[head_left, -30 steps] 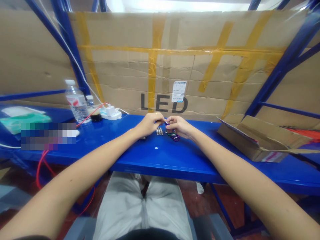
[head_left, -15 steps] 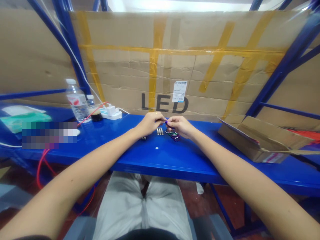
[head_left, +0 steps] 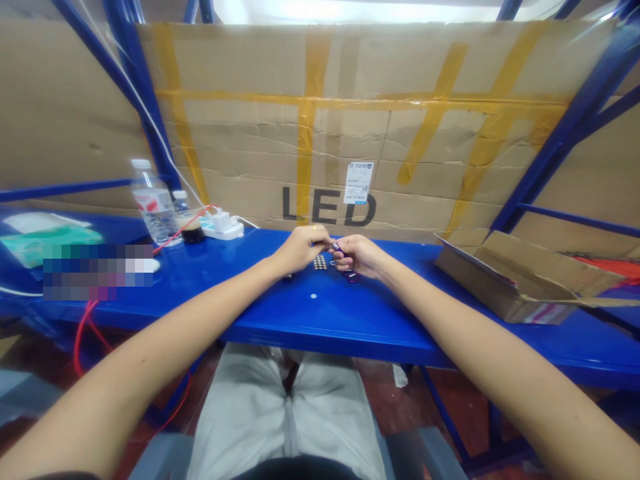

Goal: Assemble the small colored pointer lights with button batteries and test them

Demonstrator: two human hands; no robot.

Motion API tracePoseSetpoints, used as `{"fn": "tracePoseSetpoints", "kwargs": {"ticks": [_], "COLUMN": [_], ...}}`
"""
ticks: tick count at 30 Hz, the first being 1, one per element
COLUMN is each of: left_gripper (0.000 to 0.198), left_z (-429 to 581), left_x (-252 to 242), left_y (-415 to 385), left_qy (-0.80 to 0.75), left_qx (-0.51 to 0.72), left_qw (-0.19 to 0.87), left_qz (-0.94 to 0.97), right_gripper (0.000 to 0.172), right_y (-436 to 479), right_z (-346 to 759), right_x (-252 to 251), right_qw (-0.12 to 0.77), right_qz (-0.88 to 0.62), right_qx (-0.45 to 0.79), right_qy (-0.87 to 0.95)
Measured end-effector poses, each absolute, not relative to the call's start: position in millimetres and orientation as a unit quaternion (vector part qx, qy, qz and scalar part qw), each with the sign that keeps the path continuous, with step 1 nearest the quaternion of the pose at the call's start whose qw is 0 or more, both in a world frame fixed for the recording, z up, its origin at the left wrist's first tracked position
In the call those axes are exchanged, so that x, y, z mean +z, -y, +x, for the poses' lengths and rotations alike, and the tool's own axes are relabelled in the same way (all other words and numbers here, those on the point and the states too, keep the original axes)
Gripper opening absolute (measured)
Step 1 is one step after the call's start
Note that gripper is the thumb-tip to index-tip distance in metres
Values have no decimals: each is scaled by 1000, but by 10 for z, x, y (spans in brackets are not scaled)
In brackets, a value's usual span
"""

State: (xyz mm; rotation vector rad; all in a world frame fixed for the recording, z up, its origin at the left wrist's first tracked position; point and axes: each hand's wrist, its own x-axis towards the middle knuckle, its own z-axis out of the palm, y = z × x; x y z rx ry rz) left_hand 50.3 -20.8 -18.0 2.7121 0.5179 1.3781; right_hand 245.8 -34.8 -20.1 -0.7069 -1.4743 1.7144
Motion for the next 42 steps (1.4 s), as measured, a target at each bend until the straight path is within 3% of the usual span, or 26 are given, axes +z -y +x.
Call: {"fn": "tracePoseSetpoints", "kwargs": {"ticks": [8, 26, 34, 42], "left_gripper": [12, 16, 12, 33], "left_z": [514, 506, 488, 512], "left_x": [-127, -99, -62, -111], "left_y": [230, 229, 276, 273], "left_qy": [-187, -257, -282, -264], "left_qx": [445, 509, 507, 493], "left_qw": [50, 153, 118, 150], "left_qz": [874, 807, 806, 815], "right_gripper": [6, 21, 27, 27], "right_y": [344, 308, 288, 307], "right_z": [2473, 2402, 2377, 2359], "right_x": [-175, -216, -236, -220], "right_qw": [378, 445, 476, 504], "right_qz": [-279, -278, -281, -255], "right_qx": [683, 627, 613, 589], "right_qy": [560, 576, 564, 577]}}
